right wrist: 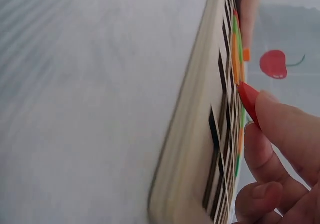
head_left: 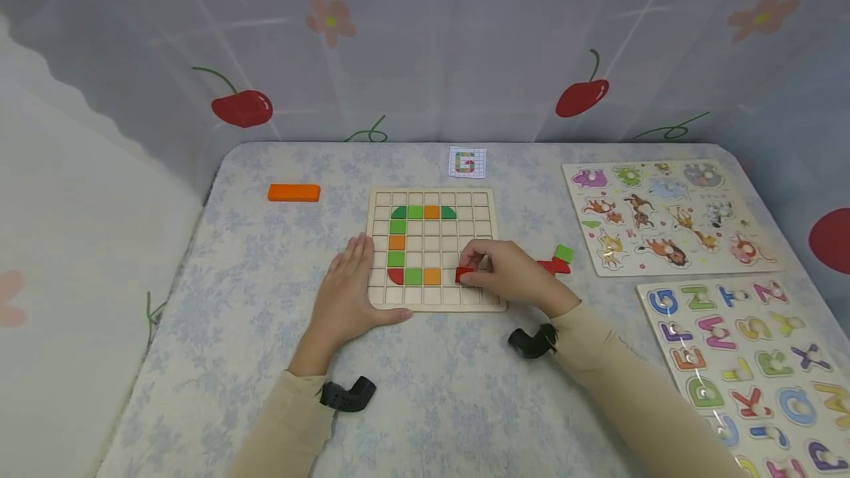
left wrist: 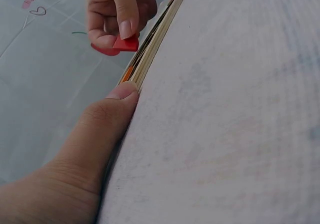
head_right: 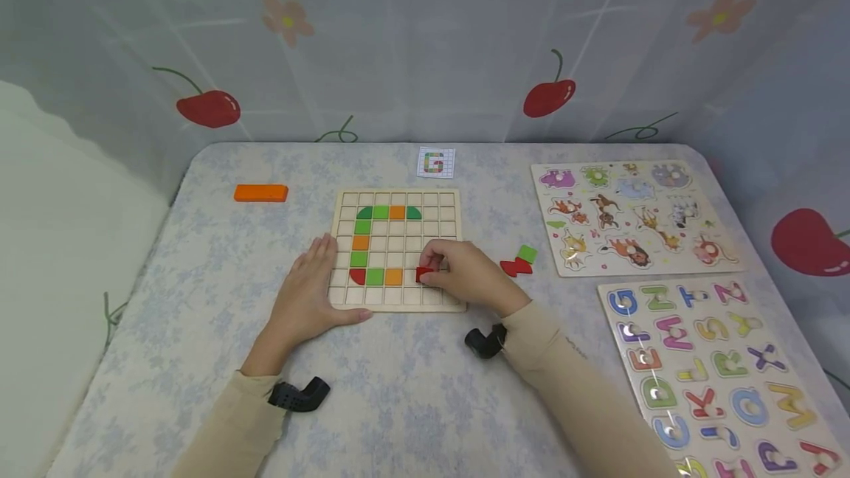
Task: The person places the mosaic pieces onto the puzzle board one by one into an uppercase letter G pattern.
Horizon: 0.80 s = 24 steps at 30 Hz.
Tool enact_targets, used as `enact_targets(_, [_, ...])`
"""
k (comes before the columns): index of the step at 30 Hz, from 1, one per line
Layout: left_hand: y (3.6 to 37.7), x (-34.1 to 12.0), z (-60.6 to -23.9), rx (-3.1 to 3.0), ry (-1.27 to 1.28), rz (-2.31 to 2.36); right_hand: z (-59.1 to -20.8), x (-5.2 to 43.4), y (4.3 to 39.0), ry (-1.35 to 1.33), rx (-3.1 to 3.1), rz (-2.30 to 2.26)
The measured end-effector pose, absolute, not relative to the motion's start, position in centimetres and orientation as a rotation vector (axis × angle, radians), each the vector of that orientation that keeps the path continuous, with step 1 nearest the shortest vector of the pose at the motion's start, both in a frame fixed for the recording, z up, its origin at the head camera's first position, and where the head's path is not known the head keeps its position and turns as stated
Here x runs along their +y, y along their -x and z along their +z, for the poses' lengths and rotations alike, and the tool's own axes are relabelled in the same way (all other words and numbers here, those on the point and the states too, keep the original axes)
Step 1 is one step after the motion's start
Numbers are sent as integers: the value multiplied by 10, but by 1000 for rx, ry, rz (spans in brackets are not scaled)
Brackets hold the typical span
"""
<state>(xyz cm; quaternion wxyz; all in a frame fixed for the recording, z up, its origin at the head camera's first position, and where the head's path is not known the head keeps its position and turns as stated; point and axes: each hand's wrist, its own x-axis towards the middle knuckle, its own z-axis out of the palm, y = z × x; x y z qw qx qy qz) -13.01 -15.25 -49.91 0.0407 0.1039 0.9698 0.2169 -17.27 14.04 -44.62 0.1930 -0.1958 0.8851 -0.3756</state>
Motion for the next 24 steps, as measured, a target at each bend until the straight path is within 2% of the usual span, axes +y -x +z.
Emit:
enact_targets(9, [131,-152,-500,2967,-313,653,-452,119,175,613,2516,-1001])
enact_targets(24, [130,-153,-500,2975,-328,664,-449,120,168,778,2642,-830])
